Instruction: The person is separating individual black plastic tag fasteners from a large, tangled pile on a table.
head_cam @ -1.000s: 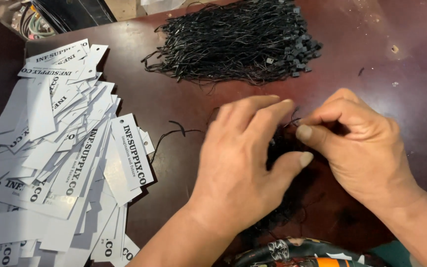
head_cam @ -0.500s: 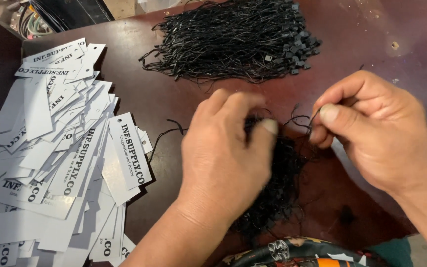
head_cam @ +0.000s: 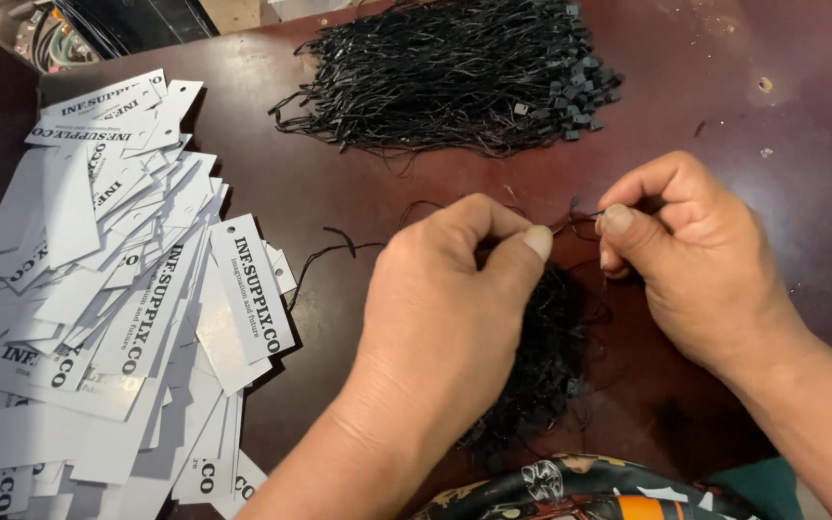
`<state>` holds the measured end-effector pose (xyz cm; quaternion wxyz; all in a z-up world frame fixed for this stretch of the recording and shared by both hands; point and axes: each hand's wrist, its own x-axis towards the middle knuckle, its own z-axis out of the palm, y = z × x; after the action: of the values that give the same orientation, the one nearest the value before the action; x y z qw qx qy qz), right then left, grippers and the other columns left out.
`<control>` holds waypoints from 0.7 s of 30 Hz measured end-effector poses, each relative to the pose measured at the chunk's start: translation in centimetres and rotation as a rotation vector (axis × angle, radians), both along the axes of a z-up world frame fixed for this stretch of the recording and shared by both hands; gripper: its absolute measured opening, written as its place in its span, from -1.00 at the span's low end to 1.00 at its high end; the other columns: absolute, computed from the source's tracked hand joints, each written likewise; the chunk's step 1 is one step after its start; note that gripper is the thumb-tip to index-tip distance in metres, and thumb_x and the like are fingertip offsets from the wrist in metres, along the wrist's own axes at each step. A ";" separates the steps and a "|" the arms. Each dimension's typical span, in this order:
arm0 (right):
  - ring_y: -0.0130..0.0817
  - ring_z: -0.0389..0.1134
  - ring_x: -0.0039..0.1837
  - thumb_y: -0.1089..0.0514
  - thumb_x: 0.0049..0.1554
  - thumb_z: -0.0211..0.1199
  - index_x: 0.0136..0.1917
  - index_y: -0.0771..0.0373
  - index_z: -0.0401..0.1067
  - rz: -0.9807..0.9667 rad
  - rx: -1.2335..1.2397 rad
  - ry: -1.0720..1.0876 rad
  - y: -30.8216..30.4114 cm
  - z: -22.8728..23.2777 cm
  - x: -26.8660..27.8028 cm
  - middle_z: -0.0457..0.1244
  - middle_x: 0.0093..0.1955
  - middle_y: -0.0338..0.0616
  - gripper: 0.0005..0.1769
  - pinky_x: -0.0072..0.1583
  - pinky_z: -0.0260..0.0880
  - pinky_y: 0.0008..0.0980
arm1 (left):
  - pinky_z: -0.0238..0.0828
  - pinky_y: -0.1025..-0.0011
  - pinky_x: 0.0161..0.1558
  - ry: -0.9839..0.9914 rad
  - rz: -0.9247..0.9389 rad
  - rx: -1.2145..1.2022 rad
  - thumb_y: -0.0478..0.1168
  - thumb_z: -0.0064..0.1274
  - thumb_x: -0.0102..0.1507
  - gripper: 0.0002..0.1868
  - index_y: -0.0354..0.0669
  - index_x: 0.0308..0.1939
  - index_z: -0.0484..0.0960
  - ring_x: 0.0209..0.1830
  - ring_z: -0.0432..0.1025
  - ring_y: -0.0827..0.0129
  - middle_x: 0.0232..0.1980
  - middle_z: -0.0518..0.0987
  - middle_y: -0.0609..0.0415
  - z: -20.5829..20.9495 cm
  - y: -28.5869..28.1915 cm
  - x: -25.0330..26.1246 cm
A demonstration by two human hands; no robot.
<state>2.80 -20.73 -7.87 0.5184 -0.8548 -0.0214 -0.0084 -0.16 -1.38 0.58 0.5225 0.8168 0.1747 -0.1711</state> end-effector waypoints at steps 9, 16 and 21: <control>-0.45 0.40 -0.20 0.04 0.33 0.15 0.06 0.23 0.36 0.024 -0.013 -0.039 0.8 0.1 -0.9 0.35 -0.17 -0.15 -0.79 -0.07 0.45 -0.51 | 0.50 0.44 -0.29 -0.140 0.032 -0.813 -0.13 0.02 0.34 -0.76 -0.21 -0.33 0.60 -0.53 0.58 0.32 -0.70 0.23 0.19 -3.7 0.6 -0.8; -0.45 0.41 -0.20 0.16 0.36 0.09 0.06 0.19 0.39 -0.019 -0.136 -0.075 1.1 0.6 -1.2 0.41 -0.18 -0.18 -0.90 -0.08 0.42 -0.51 | 0.22 0.55 -0.46 -0.083 -0.007 -0.763 -0.26 0.09 0.32 -0.86 -0.29 -0.20 0.66 -0.60 0.47 0.42 -0.50 0.50 0.08 -4.2 0.4 -1.0; -0.42 0.46 0.00 0.25 0.37 0.10 0.07 0.24 0.33 0.082 -0.095 -0.182 0.9 -0.1 -1.2 0.31 0.08 -0.15 -0.97 -0.03 0.51 -0.50 | 0.48 0.40 -0.35 -0.137 0.021 -1.063 -0.23 0.07 0.27 -0.58 -0.37 0.17 0.64 -0.59 0.42 0.37 -0.58 0.43 0.12 -4.4 1.2 -0.9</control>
<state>1.59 -19.82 -7.95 0.4730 -0.8726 -0.1035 -0.0638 -1.10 -0.14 -3.78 0.8759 0.4471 0.0376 -0.1773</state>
